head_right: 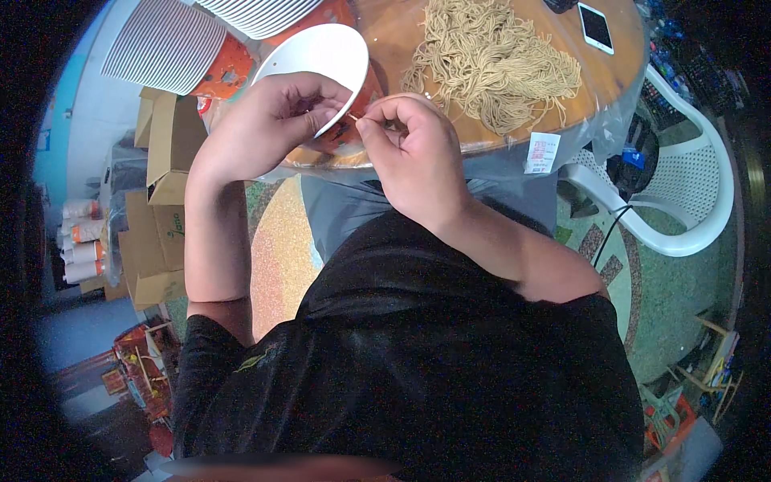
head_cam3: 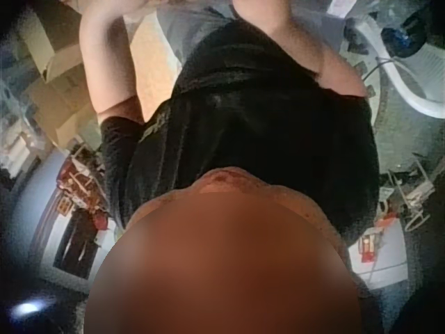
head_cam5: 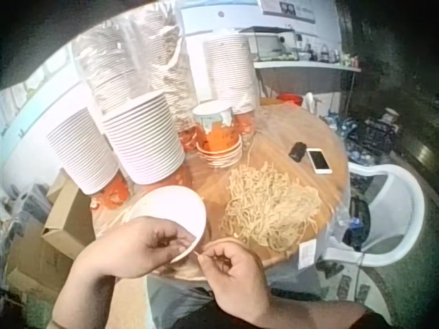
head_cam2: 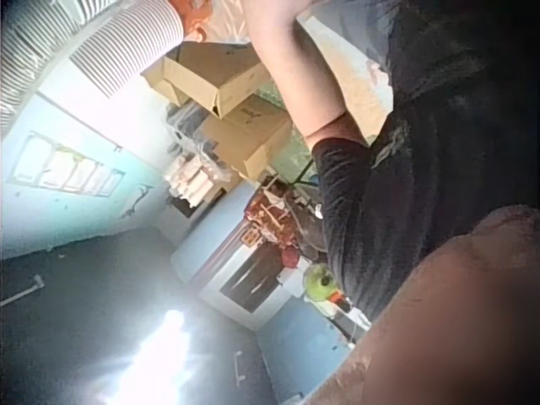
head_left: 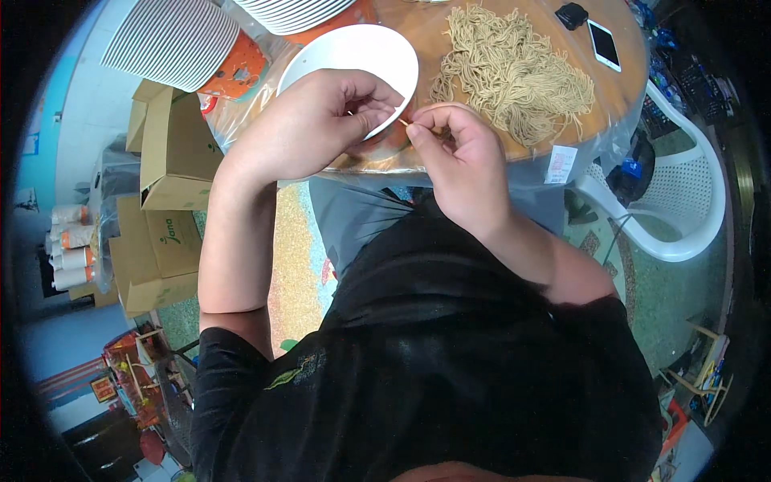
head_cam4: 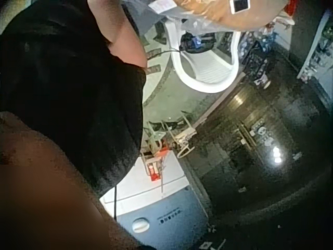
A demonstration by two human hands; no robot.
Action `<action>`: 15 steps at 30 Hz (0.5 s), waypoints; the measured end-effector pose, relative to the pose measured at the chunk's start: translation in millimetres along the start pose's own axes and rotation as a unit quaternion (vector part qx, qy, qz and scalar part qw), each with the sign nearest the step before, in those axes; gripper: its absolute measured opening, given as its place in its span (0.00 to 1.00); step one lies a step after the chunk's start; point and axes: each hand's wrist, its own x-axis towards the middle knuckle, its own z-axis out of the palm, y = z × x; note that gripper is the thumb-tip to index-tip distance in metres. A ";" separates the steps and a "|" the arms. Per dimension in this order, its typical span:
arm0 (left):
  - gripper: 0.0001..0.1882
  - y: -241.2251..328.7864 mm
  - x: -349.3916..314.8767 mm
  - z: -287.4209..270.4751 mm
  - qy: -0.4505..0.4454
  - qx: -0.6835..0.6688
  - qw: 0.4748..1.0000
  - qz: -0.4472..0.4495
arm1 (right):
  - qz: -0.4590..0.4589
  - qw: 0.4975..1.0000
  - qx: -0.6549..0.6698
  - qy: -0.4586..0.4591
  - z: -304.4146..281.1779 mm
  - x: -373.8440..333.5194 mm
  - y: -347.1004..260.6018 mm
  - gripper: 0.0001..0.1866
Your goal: Tying small bundles of dried fibers using a single strand as a tie.
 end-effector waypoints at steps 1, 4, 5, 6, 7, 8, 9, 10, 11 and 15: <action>0.14 -0.4 0.3 -0.4 0.002 0.012 1.000 0.006 | 0.000 1.000 0.000 0.000 0.3 0.4 -1.3 0.07; 0.13 -0.8 0.8 -0.1 0.009 0.035 0.999 0.011 | 0.010 1.000 -0.022 0.001 1.2 2.0 -8.3 0.07; 0.13 -0.5 1.0 0.4 0.015 0.047 0.999 0.009 | 0.016 0.999 -0.028 -0.001 1.6 2.5 -10.0 0.08; 0.13 0.6 0.9 1.2 0.016 0.047 0.999 0.009 | 0.021 0.999 -0.033 -0.004 2.1 2.9 -10.9 0.08; 0.12 2.7 1.2 2.4 0.017 0.041 0.999 0.001 | 0.020 0.999 -0.033 -0.004 2.4 3.9 -9.5 0.08; 0.12 4.7 1.8 3.4 0.018 0.035 0.999 -0.006 | 0.002 0.999 -0.042 -0.001 2.9 5.4 -6.7 0.09; 0.12 6.5 2.5 3.9 0.019 0.035 0.999 -0.006 | -0.016 0.999 -0.050 0.003 3.1 6.4 -5.2 0.09; 0.11 7.7 2.2 3.9 0.019 0.054 0.998 -0.015 | -0.017 0.999 -0.050 0.002 3.4 7.0 -7.0 0.09; 0.10 8.5 1.9 4.0 0.019 0.073 0.997 -0.025 | -0.003 0.998 -0.059 -0.007 3.1 7.7 -9.9 0.09; 0.10 7.1 1.2 7.9 0.038 0.037 0.997 -0.052 | 0.091 0.995 0.016 -0.049 1.9 8.1 -12.2 0.08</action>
